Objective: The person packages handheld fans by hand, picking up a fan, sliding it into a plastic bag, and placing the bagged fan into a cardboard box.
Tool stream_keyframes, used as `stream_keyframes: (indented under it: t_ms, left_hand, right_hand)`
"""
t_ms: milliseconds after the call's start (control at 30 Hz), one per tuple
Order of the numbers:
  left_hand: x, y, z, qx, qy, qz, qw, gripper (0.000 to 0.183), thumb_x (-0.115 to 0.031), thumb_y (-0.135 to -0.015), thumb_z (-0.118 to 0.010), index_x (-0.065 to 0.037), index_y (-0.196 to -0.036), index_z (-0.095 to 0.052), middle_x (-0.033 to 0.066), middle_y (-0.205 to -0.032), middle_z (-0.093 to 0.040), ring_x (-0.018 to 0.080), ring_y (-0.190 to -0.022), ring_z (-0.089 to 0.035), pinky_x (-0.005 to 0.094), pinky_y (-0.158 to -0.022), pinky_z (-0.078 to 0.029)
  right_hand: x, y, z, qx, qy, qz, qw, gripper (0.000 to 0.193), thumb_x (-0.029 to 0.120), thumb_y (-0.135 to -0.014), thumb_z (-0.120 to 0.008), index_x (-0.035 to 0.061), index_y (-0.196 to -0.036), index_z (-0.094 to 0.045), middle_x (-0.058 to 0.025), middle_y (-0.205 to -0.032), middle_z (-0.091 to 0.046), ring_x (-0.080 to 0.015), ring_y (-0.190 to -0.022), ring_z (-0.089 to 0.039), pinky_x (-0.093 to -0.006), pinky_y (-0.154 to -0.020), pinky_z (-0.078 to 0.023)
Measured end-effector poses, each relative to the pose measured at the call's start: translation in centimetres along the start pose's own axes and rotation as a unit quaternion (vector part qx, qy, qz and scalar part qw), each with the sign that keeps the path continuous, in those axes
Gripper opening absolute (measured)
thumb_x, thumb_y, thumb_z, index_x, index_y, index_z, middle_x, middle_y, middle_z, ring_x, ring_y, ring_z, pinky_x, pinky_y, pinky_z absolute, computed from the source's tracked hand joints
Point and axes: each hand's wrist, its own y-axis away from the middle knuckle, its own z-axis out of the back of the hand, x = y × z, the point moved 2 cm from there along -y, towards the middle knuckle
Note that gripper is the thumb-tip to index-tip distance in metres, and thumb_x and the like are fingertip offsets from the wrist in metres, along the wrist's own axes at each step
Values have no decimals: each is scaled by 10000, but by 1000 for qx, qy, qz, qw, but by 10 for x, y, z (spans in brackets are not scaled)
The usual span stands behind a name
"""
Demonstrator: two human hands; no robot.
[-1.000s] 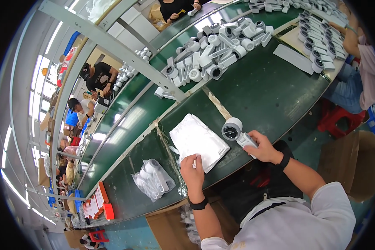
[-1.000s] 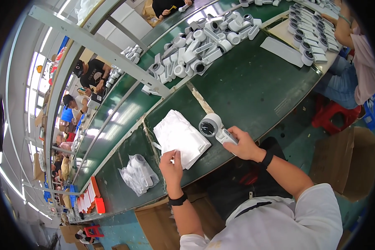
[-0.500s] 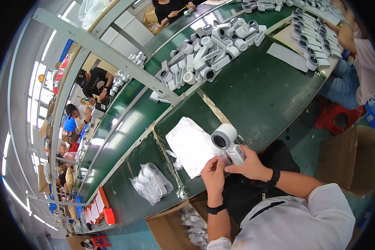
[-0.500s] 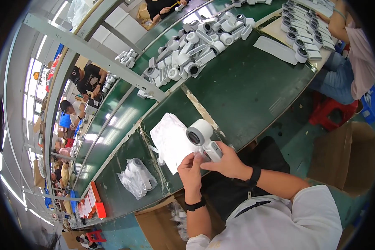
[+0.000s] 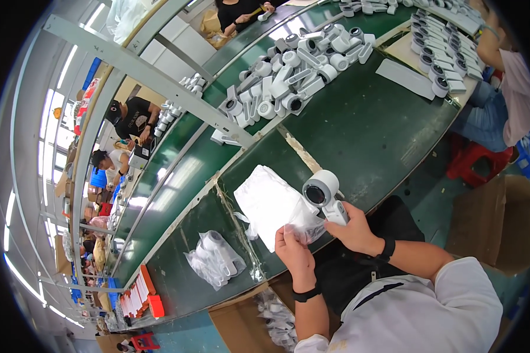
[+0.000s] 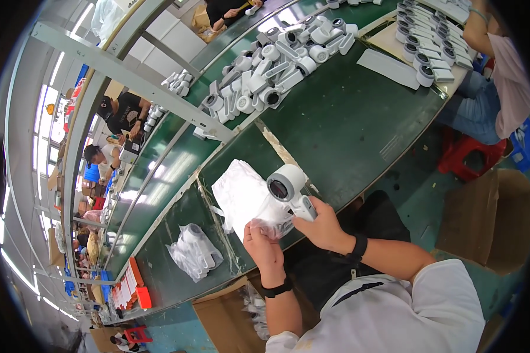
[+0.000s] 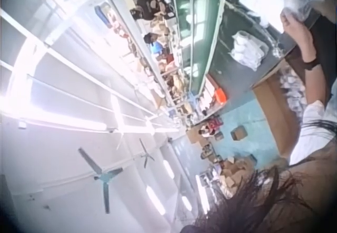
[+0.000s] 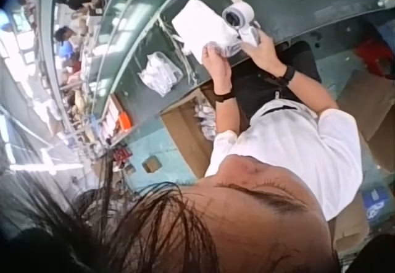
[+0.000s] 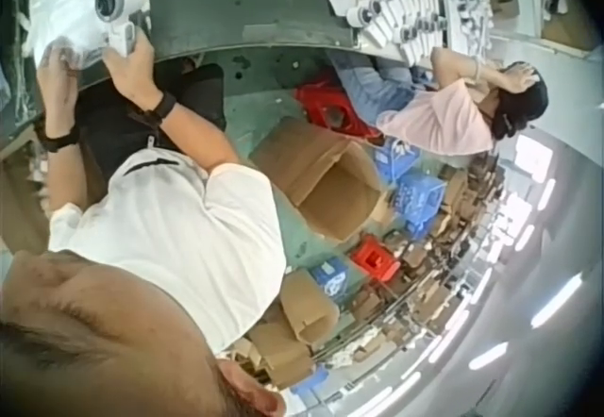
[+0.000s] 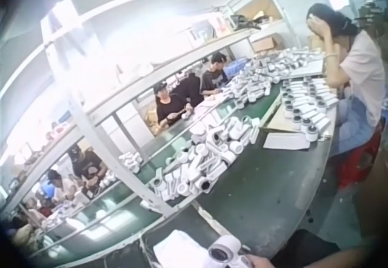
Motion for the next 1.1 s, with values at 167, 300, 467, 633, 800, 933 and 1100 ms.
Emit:
stream_keyframes:
  t_ms: [167,300,467,633,800,933,1100]
  left_hand:
    - [-6,5,-9,26,-125,-51,991,150,-126,-956,-552,-20,-852,-567,-18,-652,-511,64,-553,-451,220,-518,-384]
    - [-13,6,-10,62,-172,-64,981,143,-124,-951,-586,11,-904,-580,6,-669,-558,58,-550,-480,215,-498,-377]
    - [-18,4,-12,119,-231,-11,966,148,-141,-931,-621,3,-896,-621,-23,-663,-549,38,-569,-453,190,-513,-336]
    - [-24,2,1,174,-279,-46,943,122,-125,-923,-637,-3,-917,-636,-44,-696,-555,29,-597,-453,184,-530,-342]
    - [-27,9,1,156,-342,-176,910,62,-69,-893,-657,-10,-903,-640,-25,-753,-567,44,-618,-474,194,-547,-368]
    - [-29,31,-22,163,-471,-342,797,72,-26,-820,-689,-1,-857,-633,79,-794,-566,131,-591,-525,266,-559,-431]
    - [-17,54,-26,297,-419,-238,824,61,-4,-834,-680,12,-867,-632,92,-776,-612,129,-662,-597,252,-615,-476]
  right_hand:
    - [21,16,35,110,9,33,993,528,74,-829,-698,10,-1293,-454,-40,-1024,-627,-105,-868,-608,-274,-754,-502]
    - [65,13,68,352,107,8,930,773,97,-826,-705,30,-1456,-260,-83,-1009,-667,-147,-853,-632,-300,-759,-505]
    - [55,-2,65,483,265,-26,834,985,216,-859,-644,109,-1520,78,-121,-983,-674,-260,-852,-650,-340,-804,-492]
    - [47,-8,50,446,294,-40,845,700,246,-870,-598,217,-1498,-289,-131,-1006,-675,-288,-865,-656,-346,-807,-495]
    - [38,4,36,325,273,-55,903,666,253,-863,-608,174,-1464,-332,-168,-930,-669,-293,-794,-658,-360,-737,-504]
    - [21,9,23,230,219,-14,948,644,236,-887,-591,118,-1464,-330,-150,-921,-669,-239,-771,-648,-329,-739,-511]
    - [1,1,16,132,9,-27,991,660,78,-908,-517,13,-1495,-223,-120,-1123,-619,-126,-921,-601,-256,-791,-500]
